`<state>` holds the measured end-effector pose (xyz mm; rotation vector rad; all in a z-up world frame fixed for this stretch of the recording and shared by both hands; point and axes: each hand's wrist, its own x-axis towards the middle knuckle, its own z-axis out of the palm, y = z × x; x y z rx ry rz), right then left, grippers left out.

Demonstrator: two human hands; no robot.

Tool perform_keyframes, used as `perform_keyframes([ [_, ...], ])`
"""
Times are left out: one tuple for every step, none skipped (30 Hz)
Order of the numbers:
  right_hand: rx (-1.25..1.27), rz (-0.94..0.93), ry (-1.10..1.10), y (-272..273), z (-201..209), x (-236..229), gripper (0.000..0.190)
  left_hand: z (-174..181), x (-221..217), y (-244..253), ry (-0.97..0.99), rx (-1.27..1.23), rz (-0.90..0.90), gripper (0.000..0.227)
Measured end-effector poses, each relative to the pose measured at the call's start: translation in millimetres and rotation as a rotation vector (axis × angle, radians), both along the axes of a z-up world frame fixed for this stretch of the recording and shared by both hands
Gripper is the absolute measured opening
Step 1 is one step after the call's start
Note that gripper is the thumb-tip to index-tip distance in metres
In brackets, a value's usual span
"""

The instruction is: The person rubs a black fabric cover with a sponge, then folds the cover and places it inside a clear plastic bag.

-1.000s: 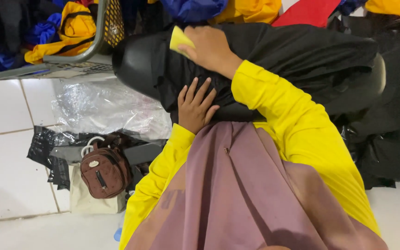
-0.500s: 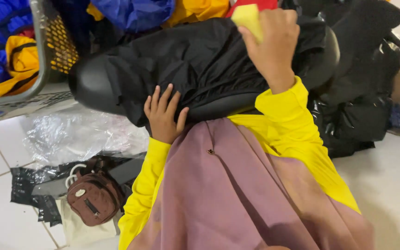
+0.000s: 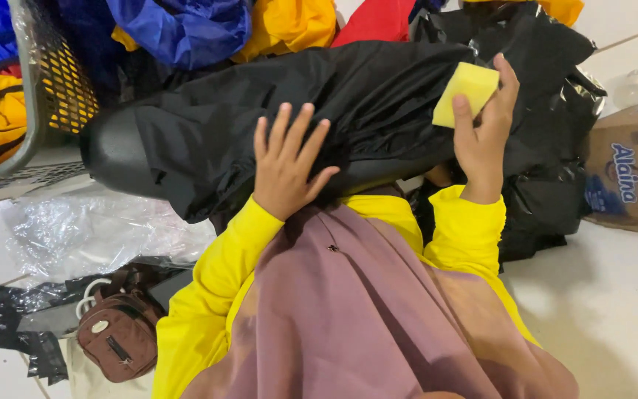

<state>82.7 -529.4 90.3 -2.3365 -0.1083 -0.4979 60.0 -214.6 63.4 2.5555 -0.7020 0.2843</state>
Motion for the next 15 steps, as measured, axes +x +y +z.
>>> perform_keyframes([
  [0.002,0.004,0.001,2,1,2,0.039,-5,6,-9,0.001,0.002,0.004,0.073],
  [-0.061,0.031,0.037,4,3,5,0.041,-11,12,-17,-0.048,0.039,-0.066,0.066],
  [-0.127,0.061,0.069,6,4,9,0.044,-17,20,-26,-0.100,0.073,-0.134,0.059],
  [-0.128,0.067,0.067,2,1,8,0.044,-41,24,-28,-0.102,0.073,-0.127,0.059],
  [-0.149,0.097,0.147,-3,-3,7,0.044,-65,28,-32,-0.132,0.078,-0.115,0.054],
  [-0.172,0.127,0.227,-8,-7,6,0.048,-89,32,-35,-0.162,0.083,-0.103,0.048],
  [-0.175,0.125,0.228,-15,-12,4,0.048,-90,33,-34,-0.162,0.079,-0.105,0.048],
  [-0.214,0.118,0.256,-22,-18,3,0.046,-92,33,-33,-0.136,0.038,-0.081,0.046],
  [-0.254,0.113,0.288,-29,-24,0,0.045,-95,31,-32,-0.107,-0.003,-0.056,0.044],
  [-0.257,0.112,0.292,-36,-27,-2,0.045,-94,32,-33,-0.103,-0.007,-0.057,0.044],
  [-0.191,0.109,0.263,-41,-32,-3,0.041,-94,30,-32,-0.126,-0.024,-0.039,0.039],
  [-0.125,0.105,0.234,-46,-35,-5,0.038,-93,28,-31,-0.149,-0.040,-0.021,0.035],
  [-0.124,0.116,0.235,-50,-34,-7,0.038,-95,27,-33,-0.148,-0.037,-0.011,0.035],
  [-0.053,0.111,0.163,-54,-33,-9,0.034,-97,26,-34,-0.204,-0.041,-0.016,0.030],
  [0.020,0.105,0.089,-56,-32,-11,0.030,-98,26,-33,-0.262,-0.042,-0.024,0.025],
])
